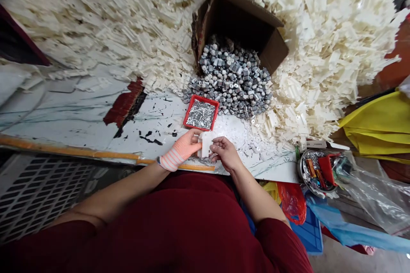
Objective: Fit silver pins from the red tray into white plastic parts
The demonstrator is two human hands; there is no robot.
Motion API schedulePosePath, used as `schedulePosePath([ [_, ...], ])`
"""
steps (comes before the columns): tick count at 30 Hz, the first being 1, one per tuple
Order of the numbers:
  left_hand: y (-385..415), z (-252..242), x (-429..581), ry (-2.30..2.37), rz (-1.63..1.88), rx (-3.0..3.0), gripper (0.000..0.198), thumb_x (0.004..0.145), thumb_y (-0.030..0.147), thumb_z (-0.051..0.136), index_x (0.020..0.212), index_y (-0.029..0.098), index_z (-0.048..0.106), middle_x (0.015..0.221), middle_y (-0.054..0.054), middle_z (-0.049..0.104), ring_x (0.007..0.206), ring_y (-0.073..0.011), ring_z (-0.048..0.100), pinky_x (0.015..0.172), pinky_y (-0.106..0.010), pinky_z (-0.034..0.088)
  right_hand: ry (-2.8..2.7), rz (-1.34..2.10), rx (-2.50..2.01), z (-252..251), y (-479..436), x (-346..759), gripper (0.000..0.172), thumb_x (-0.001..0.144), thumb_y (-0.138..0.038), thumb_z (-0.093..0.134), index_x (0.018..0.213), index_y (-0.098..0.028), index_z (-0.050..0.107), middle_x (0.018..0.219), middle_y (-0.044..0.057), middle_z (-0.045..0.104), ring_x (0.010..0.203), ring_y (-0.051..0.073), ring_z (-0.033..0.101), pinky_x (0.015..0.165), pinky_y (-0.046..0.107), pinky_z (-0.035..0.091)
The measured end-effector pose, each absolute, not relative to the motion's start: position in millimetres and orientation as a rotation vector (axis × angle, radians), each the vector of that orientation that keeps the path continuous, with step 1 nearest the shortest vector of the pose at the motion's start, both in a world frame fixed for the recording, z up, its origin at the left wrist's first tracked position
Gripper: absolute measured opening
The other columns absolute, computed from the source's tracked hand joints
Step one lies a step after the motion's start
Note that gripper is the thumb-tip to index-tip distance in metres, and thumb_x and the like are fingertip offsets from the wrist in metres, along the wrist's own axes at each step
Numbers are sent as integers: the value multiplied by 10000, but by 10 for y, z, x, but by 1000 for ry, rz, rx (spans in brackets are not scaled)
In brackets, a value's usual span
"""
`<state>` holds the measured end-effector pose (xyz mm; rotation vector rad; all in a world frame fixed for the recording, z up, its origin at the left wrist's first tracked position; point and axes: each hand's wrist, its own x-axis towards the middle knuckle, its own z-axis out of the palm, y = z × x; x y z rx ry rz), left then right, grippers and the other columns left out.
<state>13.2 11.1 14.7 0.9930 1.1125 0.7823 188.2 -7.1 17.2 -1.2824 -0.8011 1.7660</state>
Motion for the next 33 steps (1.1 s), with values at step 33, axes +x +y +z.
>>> schedulePosePath([
  [33,20,248,126,1123,859,1300,362,747,290,617,1079,154,572,931,-36,660,864,-188,614,782,-314,480,-1770,1417,-1323,241,183,1937,521,829,-712,456,718,-204,491,629,-26,490,613,132,476,593,268,381],
])
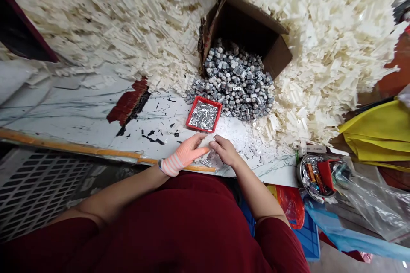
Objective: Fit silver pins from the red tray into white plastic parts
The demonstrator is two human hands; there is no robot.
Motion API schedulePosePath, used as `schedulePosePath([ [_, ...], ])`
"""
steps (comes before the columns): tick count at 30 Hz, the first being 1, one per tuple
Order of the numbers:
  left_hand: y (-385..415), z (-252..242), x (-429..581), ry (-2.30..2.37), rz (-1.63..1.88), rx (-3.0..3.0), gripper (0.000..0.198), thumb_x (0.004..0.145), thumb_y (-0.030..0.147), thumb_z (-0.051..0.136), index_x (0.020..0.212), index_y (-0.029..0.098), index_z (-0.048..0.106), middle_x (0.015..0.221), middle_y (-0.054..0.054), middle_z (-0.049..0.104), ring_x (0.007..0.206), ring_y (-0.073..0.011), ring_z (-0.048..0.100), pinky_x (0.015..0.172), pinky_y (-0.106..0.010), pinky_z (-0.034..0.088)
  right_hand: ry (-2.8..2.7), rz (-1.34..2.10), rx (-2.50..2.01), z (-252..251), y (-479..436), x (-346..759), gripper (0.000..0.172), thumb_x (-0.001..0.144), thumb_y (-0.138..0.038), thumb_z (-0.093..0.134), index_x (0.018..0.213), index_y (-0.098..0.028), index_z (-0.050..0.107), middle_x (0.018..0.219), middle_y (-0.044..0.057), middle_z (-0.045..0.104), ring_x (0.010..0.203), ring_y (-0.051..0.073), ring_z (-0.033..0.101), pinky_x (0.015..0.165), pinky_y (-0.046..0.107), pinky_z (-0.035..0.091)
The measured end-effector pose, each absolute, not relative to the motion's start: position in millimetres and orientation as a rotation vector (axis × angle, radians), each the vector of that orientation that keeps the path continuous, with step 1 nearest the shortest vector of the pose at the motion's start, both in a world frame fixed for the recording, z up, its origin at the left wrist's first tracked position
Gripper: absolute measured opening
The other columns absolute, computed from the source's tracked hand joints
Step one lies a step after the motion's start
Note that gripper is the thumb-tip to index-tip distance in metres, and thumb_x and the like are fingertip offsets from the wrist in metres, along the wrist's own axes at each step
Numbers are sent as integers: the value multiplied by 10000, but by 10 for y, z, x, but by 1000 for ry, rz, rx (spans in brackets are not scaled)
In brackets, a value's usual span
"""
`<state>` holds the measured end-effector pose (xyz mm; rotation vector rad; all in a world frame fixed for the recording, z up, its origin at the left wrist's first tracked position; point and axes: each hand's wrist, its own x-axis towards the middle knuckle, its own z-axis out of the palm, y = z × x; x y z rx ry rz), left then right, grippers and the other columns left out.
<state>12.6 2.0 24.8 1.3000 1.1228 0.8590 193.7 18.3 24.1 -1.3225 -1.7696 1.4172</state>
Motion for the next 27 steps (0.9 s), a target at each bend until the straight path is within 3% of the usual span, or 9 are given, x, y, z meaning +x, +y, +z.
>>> schedulePosePath([
  [7,-76,465,116,1223,831,1517,328,750,298,640,1055,181,616,891,-20,694,798,-178,631,769,-308,486,-1668,1322,-1274,269,46,1749,498,861,-657,430,640,-212,405,588,-39,384,560,116,368,550,258,315],
  [15,51,235,48,1071,1066,1247,500,749,435,685,1133,163,514,1009,-64,650,912,-197,613,818,-318,486,-2206,818,-1357,454,152,1895,564,785,-763,463,792,-200,501,684,-4,513,619,140,451,592,259,317],
  [20,79,96,20,899,1123,1031,565,692,479,752,1111,179,520,907,-16,593,820,-154,550,769,-280,459,-2499,422,-1312,445,68,1785,461,913,-588,416,721,-186,535,657,37,548,640,156,485,604,274,299],
  [27,52,146,27,641,1110,736,514,690,444,777,1054,192,516,872,1,553,768,-133,521,693,-254,444,-2357,205,-1245,478,-4,1695,385,878,-554,531,724,-200,531,652,35,551,634,165,504,584,284,341],
])
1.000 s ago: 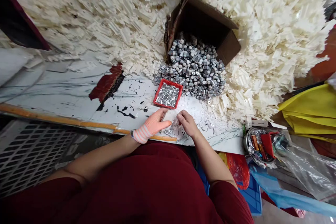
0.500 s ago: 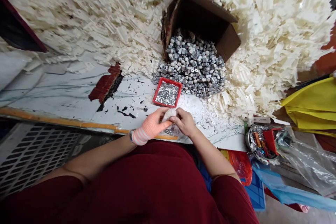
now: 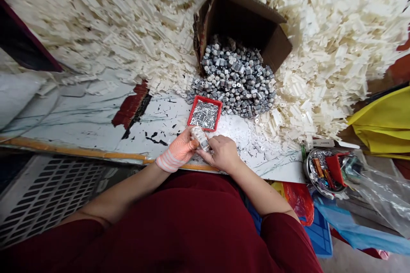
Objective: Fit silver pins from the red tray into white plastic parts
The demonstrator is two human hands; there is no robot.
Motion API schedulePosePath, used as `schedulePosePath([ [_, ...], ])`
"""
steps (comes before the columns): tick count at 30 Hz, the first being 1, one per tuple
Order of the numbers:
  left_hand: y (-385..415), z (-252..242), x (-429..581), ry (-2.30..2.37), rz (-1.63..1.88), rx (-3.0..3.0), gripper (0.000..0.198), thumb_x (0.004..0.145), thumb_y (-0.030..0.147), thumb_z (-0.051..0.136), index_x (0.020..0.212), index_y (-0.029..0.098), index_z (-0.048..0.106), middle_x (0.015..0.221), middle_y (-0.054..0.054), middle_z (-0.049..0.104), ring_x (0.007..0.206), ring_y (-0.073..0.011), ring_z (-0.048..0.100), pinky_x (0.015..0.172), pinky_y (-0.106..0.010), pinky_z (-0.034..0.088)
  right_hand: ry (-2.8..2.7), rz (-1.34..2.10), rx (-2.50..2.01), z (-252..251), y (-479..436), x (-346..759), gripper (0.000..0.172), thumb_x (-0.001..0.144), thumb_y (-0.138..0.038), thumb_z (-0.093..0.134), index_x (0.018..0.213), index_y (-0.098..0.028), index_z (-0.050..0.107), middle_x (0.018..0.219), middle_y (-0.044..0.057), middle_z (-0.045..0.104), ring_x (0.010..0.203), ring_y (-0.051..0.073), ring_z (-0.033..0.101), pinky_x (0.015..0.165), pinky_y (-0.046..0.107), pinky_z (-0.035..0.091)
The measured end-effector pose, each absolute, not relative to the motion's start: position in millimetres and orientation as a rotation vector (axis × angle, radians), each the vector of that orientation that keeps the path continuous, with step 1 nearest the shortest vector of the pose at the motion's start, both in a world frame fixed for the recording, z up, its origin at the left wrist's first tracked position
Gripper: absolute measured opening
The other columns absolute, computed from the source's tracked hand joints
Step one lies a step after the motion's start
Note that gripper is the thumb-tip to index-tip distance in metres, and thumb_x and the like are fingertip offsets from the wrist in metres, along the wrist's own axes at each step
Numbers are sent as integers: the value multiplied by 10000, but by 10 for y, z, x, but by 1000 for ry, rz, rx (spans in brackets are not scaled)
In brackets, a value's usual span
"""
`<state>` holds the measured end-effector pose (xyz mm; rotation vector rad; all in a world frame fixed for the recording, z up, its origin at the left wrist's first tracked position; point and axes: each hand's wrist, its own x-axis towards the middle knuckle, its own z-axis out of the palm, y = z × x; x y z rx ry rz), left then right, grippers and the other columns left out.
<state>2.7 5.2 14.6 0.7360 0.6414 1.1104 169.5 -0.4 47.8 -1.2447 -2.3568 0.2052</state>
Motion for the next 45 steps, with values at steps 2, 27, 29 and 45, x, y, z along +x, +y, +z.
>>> schedulePosePath([
  [2,38,186,21,585,1084,677,476,703,418,774,1028,197,505,861,8,543,763,-130,525,691,-253,448,-2210,207,-1158,512,-8,1685,342,828,-540,611,814,-207,541,768,59,582,736,193,544,639,308,413],
  [27,103,579,-1577,1169,-164,1771,205,641,384,674,753,212,671,655,8,648,597,-158,547,573,-237,379,-2235,709,-1159,194,282,1653,167,895,-351,551,973,-209,592,951,84,629,934,221,577,828,372,477],
  [29,208,592,-1621,1309,-146,1844,241,681,434,631,772,215,673,709,-11,675,646,-180,578,610,-253,393,-2331,550,-1331,250,527,1737,146,892,-324,558,929,-200,626,932,90,642,927,235,571,831,379,467],
  [45,754,-70,-812,1836,160,1825,751,690,385,633,1387,180,444,1230,-196,578,1009,-354,625,814,-394,474,-2695,246,-1759,473,1084,1584,293,812,-250,624,1099,-202,654,1051,104,655,968,248,583,757,334,462],
])
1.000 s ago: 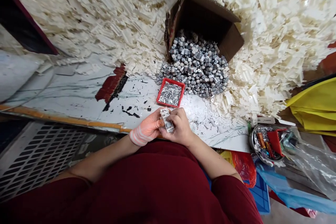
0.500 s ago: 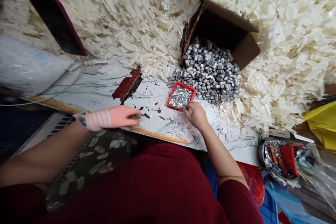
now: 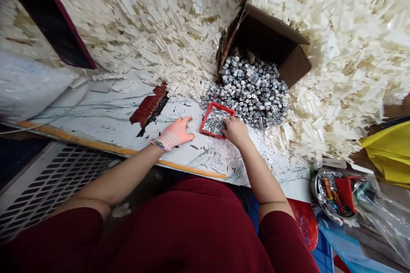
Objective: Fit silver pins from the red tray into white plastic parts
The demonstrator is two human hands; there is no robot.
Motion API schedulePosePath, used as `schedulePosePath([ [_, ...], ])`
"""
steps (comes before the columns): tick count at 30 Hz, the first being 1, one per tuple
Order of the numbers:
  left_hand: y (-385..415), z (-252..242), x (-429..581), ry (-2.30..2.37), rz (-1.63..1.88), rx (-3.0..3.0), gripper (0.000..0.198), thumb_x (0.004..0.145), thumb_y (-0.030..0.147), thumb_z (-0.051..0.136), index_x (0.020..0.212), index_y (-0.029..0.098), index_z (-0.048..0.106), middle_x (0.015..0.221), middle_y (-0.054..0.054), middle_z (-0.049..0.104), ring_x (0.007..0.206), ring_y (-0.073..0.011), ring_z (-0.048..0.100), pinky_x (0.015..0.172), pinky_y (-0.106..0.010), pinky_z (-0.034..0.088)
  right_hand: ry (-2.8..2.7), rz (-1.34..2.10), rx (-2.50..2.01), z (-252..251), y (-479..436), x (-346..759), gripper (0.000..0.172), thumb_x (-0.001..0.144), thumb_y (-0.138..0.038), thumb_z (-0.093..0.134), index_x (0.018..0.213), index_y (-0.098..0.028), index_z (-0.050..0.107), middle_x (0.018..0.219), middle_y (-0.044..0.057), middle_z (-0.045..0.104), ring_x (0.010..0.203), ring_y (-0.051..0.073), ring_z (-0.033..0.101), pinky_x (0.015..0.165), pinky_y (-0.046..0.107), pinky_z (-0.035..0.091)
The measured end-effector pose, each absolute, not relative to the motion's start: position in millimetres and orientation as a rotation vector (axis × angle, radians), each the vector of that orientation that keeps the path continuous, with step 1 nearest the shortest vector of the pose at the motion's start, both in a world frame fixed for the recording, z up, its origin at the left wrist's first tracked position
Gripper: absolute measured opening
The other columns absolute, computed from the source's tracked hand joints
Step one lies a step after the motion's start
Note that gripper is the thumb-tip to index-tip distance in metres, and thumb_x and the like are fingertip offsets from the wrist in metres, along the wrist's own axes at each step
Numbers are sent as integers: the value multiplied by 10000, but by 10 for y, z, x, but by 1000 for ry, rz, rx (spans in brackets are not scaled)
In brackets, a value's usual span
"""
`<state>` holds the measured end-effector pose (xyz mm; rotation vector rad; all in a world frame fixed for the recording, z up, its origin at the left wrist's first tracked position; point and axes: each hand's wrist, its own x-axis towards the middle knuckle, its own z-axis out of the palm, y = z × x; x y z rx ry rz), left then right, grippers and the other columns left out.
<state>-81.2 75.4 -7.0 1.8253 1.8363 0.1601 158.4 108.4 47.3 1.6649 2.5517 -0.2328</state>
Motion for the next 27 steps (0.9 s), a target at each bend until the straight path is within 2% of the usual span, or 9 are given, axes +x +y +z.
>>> schedulePosePath([
  [3,673,-109,-846,1889,208,1760,745,701,380,633,1395,194,437,1258,-185,578,1053,-358,613,847,-397,474,2682,-231,1608,405,1076,1477,256,861,-249,573,1097,-198,658,1053,103,650,992,246,568,801,335,456],
  [7,626,-148,-840,1851,386,1673,623,730,353,634,1326,218,510,1244,-122,630,1105,-313,598,909,-356,456,2780,-142,1386,345,1117,1236,268,902,-164,473,1101,-189,651,1071,117,647,1033,259,542,813,339,450],
  [11,610,-133,-830,1741,633,1490,539,699,353,681,1205,185,600,1015,-99,692,900,-266,643,768,-327,492,2737,-247,1490,280,1259,1207,275,896,-121,453,1051,-193,669,1058,113,663,1014,247,573,818,335,458],
  [15,571,-60,-745,1375,841,1066,474,687,321,683,1116,138,597,829,-55,664,722,-184,615,603,-269,485,2760,-776,1823,192,1377,1361,210,844,-172,561,1008,-203,689,1081,70,675,976,206,613,856,332,473],
  [18,530,5,-602,1090,885,785,434,693,321,680,1070,133,575,784,-28,634,647,-136,588,553,-238,475,2674,-1367,2015,122,1380,1447,143,787,-238,616,896,-176,686,921,38,698,840,171,628,801,322,495],
  [20,507,42,-495,1012,914,693,378,682,297,692,1004,139,575,751,-12,612,610,-114,569,532,-221,463,2544,-1710,2108,94,1356,1478,167,736,-306,653,829,-169,667,799,17,681,721,148,604,710,304,503],
  [23,489,82,-362,971,951,610,325,672,275,704,936,144,567,752,-11,609,606,-114,573,519,-225,462,2325,-2086,2213,89,1318,1510,267,639,-398,712,770,-176,643,716,0,641,632,128,556,585,273,483],
  [27,483,99,-256,970,955,511,344,650,265,717,934,146,564,778,-25,633,621,-142,599,541,-273,493,2167,-2338,2304,110,1252,1545,292,570,-395,751,728,-186,623,747,-2,630,619,109,535,559,256,478],
])
